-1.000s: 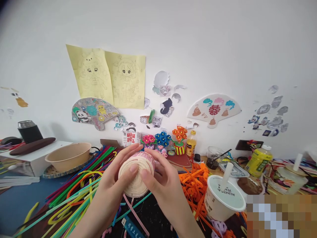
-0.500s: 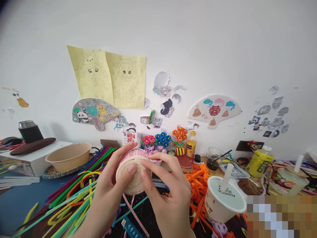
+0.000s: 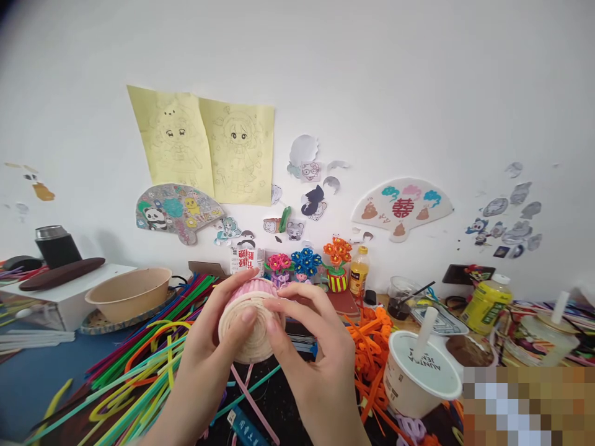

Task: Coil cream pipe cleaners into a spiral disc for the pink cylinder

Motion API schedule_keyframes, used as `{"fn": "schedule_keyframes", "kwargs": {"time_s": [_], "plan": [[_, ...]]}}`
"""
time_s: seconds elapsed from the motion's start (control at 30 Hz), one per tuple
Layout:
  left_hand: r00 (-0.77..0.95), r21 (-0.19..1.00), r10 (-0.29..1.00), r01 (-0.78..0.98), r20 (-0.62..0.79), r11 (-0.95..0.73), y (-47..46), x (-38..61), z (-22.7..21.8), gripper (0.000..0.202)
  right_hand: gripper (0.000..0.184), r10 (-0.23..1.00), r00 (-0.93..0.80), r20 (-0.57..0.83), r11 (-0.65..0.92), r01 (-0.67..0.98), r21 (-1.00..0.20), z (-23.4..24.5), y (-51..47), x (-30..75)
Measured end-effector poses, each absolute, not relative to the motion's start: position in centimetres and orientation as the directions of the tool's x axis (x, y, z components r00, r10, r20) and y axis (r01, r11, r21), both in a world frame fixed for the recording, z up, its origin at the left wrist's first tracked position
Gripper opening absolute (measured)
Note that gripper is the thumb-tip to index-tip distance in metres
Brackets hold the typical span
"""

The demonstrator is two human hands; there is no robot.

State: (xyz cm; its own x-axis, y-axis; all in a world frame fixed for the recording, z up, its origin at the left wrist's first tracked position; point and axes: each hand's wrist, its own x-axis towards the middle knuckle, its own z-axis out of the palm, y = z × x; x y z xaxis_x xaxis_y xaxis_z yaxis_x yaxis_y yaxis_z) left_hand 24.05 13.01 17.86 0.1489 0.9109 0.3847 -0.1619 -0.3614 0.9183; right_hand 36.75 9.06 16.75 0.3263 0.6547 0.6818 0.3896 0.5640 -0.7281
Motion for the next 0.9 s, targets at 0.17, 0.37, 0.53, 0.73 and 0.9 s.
{"fn": "schedule_keyframes", "kwargs": {"time_s": [0.17, 0.37, 0.53, 0.73, 0.9], "plan": [[0.117, 0.904, 0.899, -0.13, 0.422, -0.407, 13.3, 24.2, 17.3, 0.041, 0.011, 0.67, 0.351, 0.654, 0.451, 0.508, -0.734, 17.2, 8.7, 37.0], [0.166, 0.936, 0.939, -0.24, 0.301, -0.258, 14.2, 24.8, 16.3, 0.043, 0.012, 0.766, 0.372, 0.525, 0.384, 0.392, -0.836, 17.0, 9.1, 37.3], [0.273, 0.953, 0.957, -0.301, 0.101, -0.015, 15.9, 25.2, 14.9, 0.044, 0.021, 0.83, 0.385, 0.403, 0.302, 0.297, -0.906, 16.2, 10.0, 39.2], [0.217, 0.997, 0.976, -0.077, 0.016, 0.001, 18.5, 26.3, 10.2, 0.035, 0.032, 0.874, 0.434, 0.219, 0.216, 0.056, -0.975, 15.8, 10.3, 41.2], [0.246, 0.991, 0.96, -0.018, 0.132, -0.132, 18.6, 27.0, 10.2, 0.025, 0.033, 0.887, 0.393, 0.244, 0.235, 0.073, -0.969, 15.4, 10.8, 41.8]]}}
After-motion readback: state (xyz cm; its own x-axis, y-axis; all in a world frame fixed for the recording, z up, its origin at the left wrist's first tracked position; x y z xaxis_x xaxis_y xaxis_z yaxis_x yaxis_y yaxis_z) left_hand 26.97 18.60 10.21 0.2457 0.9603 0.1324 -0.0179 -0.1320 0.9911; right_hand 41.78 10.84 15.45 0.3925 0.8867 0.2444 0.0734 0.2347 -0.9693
